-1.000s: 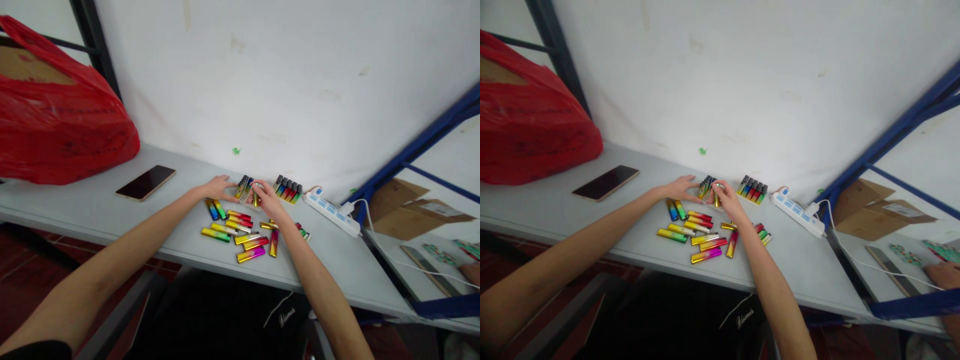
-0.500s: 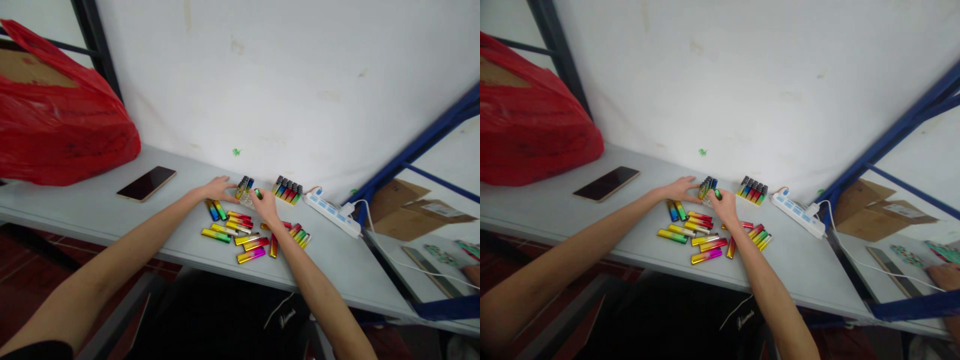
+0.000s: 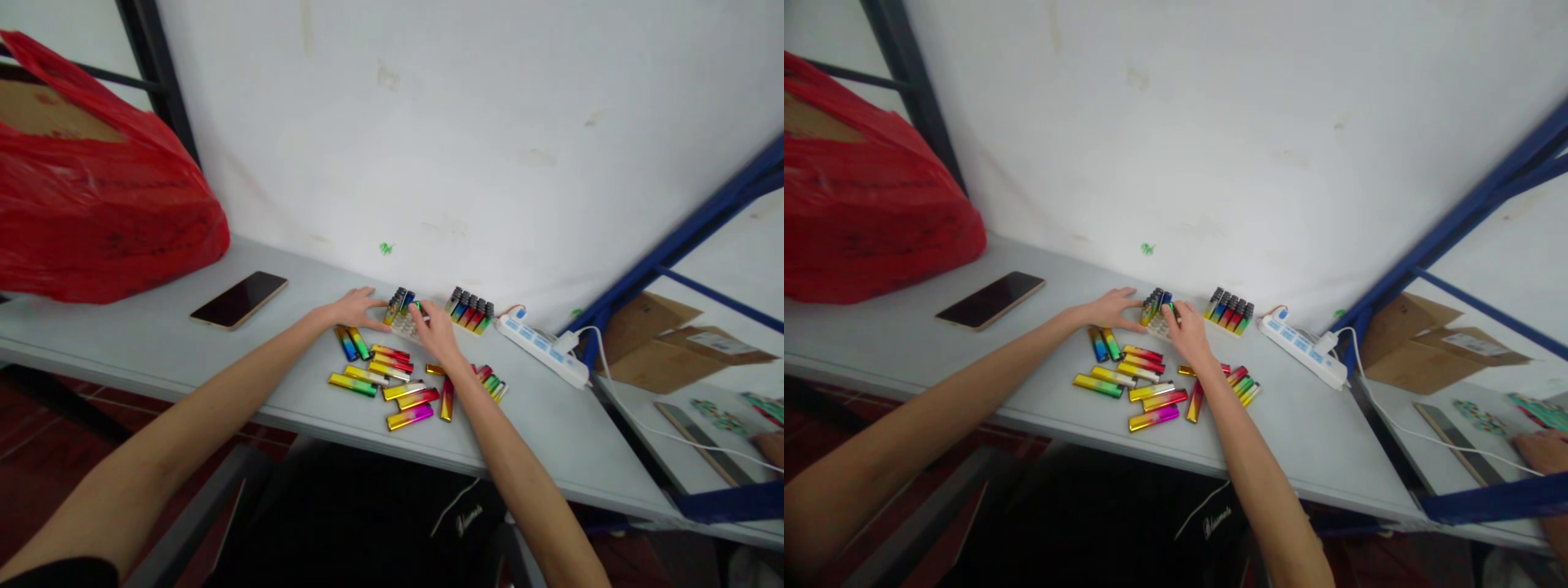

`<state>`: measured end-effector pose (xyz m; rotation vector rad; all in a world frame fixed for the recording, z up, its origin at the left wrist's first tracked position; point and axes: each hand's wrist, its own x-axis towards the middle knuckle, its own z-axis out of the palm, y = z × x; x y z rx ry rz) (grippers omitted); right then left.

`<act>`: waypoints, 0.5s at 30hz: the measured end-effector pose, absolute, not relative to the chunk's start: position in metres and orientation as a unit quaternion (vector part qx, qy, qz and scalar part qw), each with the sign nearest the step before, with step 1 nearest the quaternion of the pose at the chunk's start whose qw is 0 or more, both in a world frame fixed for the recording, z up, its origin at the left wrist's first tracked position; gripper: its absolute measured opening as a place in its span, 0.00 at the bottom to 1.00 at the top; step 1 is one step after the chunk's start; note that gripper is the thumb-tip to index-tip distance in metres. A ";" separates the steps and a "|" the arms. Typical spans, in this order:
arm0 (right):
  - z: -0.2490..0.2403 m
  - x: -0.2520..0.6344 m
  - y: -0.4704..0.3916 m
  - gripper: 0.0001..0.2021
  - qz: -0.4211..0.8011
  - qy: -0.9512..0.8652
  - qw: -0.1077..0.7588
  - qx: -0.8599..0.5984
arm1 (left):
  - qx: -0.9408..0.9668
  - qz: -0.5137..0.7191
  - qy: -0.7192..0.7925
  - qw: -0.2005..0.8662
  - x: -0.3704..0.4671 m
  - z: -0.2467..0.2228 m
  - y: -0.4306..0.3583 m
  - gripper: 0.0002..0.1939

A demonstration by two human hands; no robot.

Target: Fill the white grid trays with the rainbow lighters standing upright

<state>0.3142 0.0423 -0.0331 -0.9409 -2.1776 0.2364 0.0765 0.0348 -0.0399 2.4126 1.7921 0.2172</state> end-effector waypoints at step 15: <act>-0.045 0.314 0.068 0.14 0.058 -0.878 0.291 -0.376 | 0.799 0.070 0.594 0.067 0.075 -0.042 0.037 0.45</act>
